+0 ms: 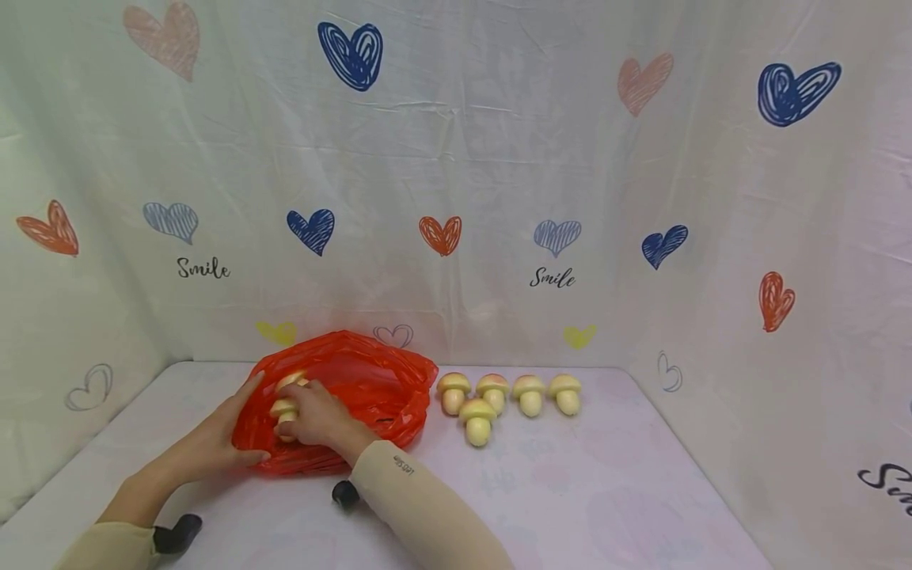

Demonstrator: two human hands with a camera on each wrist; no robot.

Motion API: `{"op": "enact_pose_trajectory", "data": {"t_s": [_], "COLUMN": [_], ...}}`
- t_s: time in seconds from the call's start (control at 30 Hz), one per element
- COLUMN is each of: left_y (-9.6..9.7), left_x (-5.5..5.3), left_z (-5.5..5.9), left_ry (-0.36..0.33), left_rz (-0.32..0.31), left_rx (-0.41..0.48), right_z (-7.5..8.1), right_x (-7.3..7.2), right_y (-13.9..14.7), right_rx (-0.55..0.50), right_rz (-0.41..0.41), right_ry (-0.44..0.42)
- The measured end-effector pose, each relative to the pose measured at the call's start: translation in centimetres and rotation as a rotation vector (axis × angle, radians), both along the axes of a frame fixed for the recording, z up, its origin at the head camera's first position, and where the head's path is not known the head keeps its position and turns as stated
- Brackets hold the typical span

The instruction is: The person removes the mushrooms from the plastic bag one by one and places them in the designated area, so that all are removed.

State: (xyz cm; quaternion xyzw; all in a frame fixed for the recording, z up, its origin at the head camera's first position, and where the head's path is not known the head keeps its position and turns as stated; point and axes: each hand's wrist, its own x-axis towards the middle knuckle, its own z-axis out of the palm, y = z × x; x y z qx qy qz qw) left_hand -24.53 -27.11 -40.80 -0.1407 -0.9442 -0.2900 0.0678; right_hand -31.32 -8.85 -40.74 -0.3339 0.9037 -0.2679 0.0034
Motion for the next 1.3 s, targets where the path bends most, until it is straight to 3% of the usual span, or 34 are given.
{"op": "enact_pose_trajectory", "data": {"t_s": [0.6, 1.3], "left_y": [-0.04, -0.05], "left_x": [-0.18, -0.15], "left_z": [-0.27, -0.22], "left_ry": [-0.031, -0.014], "left_rz": [0.021, 0.014], "left_rx": [0.006, -0.002], "right_z": [0.26, 0.05], "right_x": [0.04, -0.17], "right_y": [0.98, 0.88], "right_rx": [0.033, -0.002], "right_rz": [0.010, 0.019], "right_ry": [-0.030, -0.040]}}
